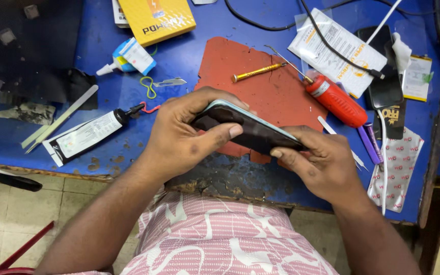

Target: The person uses a hot glue gun to apply adhesive to the edges of a smartphone back cover. They then place the cover onto the phone body and press it into place. Finally, they wrap rubber bands around the assembled phone to hold the cover while the glue sets.

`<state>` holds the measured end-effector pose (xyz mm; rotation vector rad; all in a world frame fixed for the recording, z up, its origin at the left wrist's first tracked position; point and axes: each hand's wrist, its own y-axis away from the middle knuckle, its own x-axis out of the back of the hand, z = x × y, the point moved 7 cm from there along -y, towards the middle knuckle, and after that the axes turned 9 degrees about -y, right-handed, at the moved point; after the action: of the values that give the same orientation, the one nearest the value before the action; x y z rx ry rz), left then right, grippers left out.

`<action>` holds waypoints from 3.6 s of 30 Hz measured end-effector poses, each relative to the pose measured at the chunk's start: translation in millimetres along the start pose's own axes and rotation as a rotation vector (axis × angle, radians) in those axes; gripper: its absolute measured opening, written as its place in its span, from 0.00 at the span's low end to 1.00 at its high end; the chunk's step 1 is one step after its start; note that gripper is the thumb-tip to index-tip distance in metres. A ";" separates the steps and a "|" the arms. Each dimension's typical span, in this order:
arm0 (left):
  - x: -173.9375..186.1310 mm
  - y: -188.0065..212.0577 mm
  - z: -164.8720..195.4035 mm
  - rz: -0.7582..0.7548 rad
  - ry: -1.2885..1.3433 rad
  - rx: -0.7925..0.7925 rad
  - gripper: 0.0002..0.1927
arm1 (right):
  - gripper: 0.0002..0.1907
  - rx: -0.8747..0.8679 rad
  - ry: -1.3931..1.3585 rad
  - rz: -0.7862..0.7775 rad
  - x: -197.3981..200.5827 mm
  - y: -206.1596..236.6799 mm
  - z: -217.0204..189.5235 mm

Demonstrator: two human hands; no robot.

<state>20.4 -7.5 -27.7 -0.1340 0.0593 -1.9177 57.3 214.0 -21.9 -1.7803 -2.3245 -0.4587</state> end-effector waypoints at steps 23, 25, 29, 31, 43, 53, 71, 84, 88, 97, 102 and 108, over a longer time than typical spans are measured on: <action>-5.3 1.9 -1.6 -0.061 0.044 0.128 0.10 | 0.31 0.165 -0.121 -0.133 -20.2 9.9 5.7; -5.0 0.0 -3.2 -0.074 0.027 0.180 0.09 | 0.31 0.155 -0.262 -0.136 -22.5 11.1 10.1; -5.1 -4.2 -1.2 -0.046 0.013 0.204 0.12 | 0.34 0.097 -0.511 -0.129 -27.7 12.3 19.4; -6.7 -5.3 5.8 0.005 0.168 0.122 0.18 | 0.36 0.088 -0.588 -0.089 -26.4 12.4 20.9; -23.3 1.0 0.9 0.035 0.364 0.053 0.25 | 0.38 0.105 -0.673 0.041 -49.4 17.1 22.1; -20.5 1.2 -3.0 0.039 0.380 0.075 0.26 | 0.37 0.116 -0.644 0.033 -52.4 15.5 24.4; 24.7 47.6 14.6 0.124 0.511 -0.039 0.23 | 0.40 0.216 -0.368 -0.207 -86.3 -3.3 -22.1; 136.6 144.9 49.5 0.527 0.270 -0.123 0.17 | 0.08 0.666 0.519 -0.277 -166.5 -114.4 -102.3; 134.1 145.6 39.3 0.494 0.252 -0.023 0.19 | 0.08 0.800 0.686 -0.273 -197.3 -128.0 -94.7; 115.2 115.5 21.3 0.324 0.307 -0.006 0.20 | 0.09 0.731 0.764 -0.248 -191.6 -136.1 -80.3; 111.4 108.7 23.6 0.331 0.276 -0.013 0.20 | 0.12 0.657 0.676 -0.284 -182.0 -137.5 -80.4; 111.8 107.4 23.9 0.356 0.233 0.025 0.19 | 0.08 0.667 0.644 -0.171 -187.4 -138.1 -85.2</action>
<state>85.6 -148.8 -8.2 0.1122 0.2020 -1.5696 -29.2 -18.3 -21.3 -0.9481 -1.8548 -0.1916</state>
